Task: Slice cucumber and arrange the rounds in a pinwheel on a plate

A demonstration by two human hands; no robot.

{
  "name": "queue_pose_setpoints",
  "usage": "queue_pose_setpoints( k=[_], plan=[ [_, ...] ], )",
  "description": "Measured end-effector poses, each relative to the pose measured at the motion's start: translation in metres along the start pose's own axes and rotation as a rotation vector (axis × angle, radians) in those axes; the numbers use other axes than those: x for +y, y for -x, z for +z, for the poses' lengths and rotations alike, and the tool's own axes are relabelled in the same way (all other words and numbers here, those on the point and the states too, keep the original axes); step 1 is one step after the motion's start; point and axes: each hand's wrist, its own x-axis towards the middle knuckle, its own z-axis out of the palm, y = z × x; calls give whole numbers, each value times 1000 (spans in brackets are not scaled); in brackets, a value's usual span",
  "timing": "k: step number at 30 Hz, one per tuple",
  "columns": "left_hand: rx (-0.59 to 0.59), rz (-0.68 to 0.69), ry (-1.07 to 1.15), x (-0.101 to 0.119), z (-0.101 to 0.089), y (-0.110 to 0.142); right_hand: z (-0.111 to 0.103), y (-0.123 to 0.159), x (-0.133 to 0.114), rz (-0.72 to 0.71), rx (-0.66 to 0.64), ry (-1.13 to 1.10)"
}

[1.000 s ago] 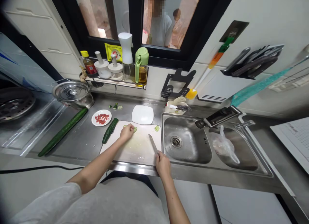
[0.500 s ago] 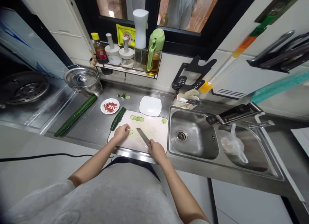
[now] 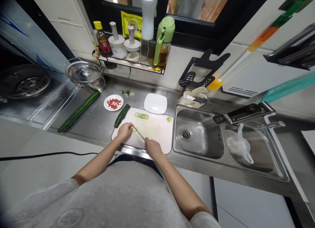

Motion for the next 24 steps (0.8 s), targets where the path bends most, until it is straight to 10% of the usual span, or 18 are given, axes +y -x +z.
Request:
queue_pose_setpoints(
  k=[24],
  plan=[
    [-9, 6, -29, -6, 7, -4, -8, -3, -10, 13, -32, 10]
  ],
)
